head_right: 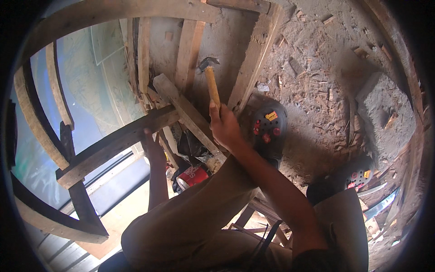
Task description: The person hammers nails into wooden planks using a hammer. They retrieve nails from a paint can and repeatedly strike the wood to secure the nails.
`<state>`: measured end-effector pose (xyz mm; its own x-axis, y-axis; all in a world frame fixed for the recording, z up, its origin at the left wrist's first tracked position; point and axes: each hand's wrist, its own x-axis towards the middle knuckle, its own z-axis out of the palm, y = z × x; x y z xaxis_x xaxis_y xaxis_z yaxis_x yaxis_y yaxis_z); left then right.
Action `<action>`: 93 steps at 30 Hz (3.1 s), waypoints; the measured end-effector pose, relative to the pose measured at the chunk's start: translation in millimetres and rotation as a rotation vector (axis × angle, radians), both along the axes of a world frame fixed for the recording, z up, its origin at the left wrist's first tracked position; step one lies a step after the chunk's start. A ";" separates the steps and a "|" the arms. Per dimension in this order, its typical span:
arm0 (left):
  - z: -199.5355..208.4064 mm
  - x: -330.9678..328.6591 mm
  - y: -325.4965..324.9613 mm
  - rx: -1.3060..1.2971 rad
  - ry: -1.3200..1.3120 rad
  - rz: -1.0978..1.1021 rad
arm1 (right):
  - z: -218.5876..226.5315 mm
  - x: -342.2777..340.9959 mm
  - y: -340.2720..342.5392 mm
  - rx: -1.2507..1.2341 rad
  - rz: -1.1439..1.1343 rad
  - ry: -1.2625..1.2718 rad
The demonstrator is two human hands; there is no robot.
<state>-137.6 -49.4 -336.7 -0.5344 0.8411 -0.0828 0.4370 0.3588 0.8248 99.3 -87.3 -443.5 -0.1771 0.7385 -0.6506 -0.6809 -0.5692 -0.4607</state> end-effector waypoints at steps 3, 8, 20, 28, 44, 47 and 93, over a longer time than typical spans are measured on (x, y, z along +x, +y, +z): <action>3.1 -16.0 -3.4 -0.524 -0.106 -0.102 | 9.5 15.8 14.2 0.006 0.084 0.070; -0.8 60.2 31.5 -0.573 0.565 -0.695 | 6.2 40.6 36.9 -0.016 0.218 0.168; -108.8 75.7 84.0 -0.106 1.183 -0.758 | 0.7 50.6 49.4 -0.026 0.127 0.127; -106.0 70.6 83.3 -0.101 1.104 -0.763 | 5.6 46.5 51.8 -0.005 -0.002 0.144; -114.3 59.1 81.7 -0.043 1.125 -0.758 | 12.3 35.0 45.1 0.040 0.042 0.068; -117.9 67.0 82.7 -0.061 1.125 -0.740 | 8.5 33.5 40.2 0.065 0.119 0.019; -109.5 70.0 79.2 -0.099 1.168 -0.755 | 16.6 28.7 29.0 -0.074 -0.090 0.179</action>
